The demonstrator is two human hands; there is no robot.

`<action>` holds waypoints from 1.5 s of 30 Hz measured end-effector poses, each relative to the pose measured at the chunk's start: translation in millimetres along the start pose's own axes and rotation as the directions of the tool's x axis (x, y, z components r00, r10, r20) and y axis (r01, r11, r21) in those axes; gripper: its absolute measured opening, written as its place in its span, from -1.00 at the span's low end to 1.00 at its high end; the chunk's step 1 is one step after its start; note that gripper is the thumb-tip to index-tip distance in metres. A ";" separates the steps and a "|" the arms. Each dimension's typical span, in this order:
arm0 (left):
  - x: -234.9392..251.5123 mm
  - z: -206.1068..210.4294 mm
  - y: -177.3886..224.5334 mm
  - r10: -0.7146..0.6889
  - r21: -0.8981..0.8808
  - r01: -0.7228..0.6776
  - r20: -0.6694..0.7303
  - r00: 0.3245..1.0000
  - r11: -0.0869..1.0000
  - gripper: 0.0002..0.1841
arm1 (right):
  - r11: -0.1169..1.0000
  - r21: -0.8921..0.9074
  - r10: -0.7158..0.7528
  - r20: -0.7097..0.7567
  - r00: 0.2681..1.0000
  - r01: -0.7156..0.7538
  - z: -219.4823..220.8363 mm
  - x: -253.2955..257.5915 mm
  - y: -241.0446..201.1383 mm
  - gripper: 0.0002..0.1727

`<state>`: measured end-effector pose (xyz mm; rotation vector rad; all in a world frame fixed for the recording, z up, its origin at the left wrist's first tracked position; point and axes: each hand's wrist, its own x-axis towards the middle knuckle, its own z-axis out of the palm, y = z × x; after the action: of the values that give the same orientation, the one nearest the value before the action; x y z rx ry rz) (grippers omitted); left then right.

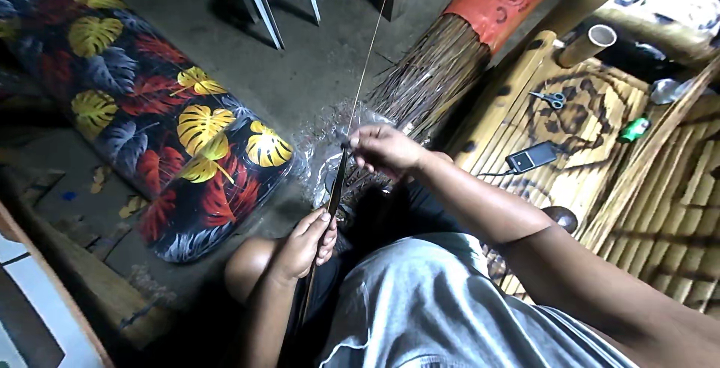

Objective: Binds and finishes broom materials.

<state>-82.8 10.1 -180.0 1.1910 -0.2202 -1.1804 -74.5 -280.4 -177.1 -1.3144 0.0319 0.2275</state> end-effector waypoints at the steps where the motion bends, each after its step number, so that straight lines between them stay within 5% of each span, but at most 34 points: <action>1: 0.6 0.7 0.6 -0.003 -0.003 0.003 -0.013 1.000 1.000 -0.64 | 1.000 -0.014 0.026 0.043 0.999 -0.026 8.8 -6.4 4.4 -0.70; 9: 0.1 0.8 0.6 -0.003 -0.014 0.002 -0.098 0.995 1.000 -0.65 | 0.989 -0.147 0.010 0.307 0.952 0.037 53.0 -33.3 43.9 -0.66; 20: -2.2 -0.7 2.2 0.018 -0.038 -0.019 -0.024 1.000 0.999 -0.63 | 0.931 -0.203 -0.280 0.131 0.951 0.302 25.0 -14.2 38.1 -0.72; 28: -4.8 -0.3 0.0 0.023 -0.023 -0.024 -0.042 0.999 0.999 -0.62 | 0.977 -0.100 -0.199 -0.111 0.974 0.189 4.3 -3.5 33.5 -0.70; 37: -1.4 4.1 1.5 0.034 0.005 -0.033 -0.141 0.989 0.999 -0.63 | 0.991 -0.127 -0.002 0.297 0.955 0.042 57.9 -33.1 49.9 -0.66; 45: -4.4 2.6 0.7 0.042 -0.010 -0.044 -0.121 0.992 0.999 -0.62 | 0.988 -0.125 -0.047 0.331 0.943 0.094 57.8 -29.2 54.4 -0.66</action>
<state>-86.1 12.0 -176.5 1.2364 -0.1464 -1.0671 -119.1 -216.4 -209.7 -1.3995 -0.3182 0.3901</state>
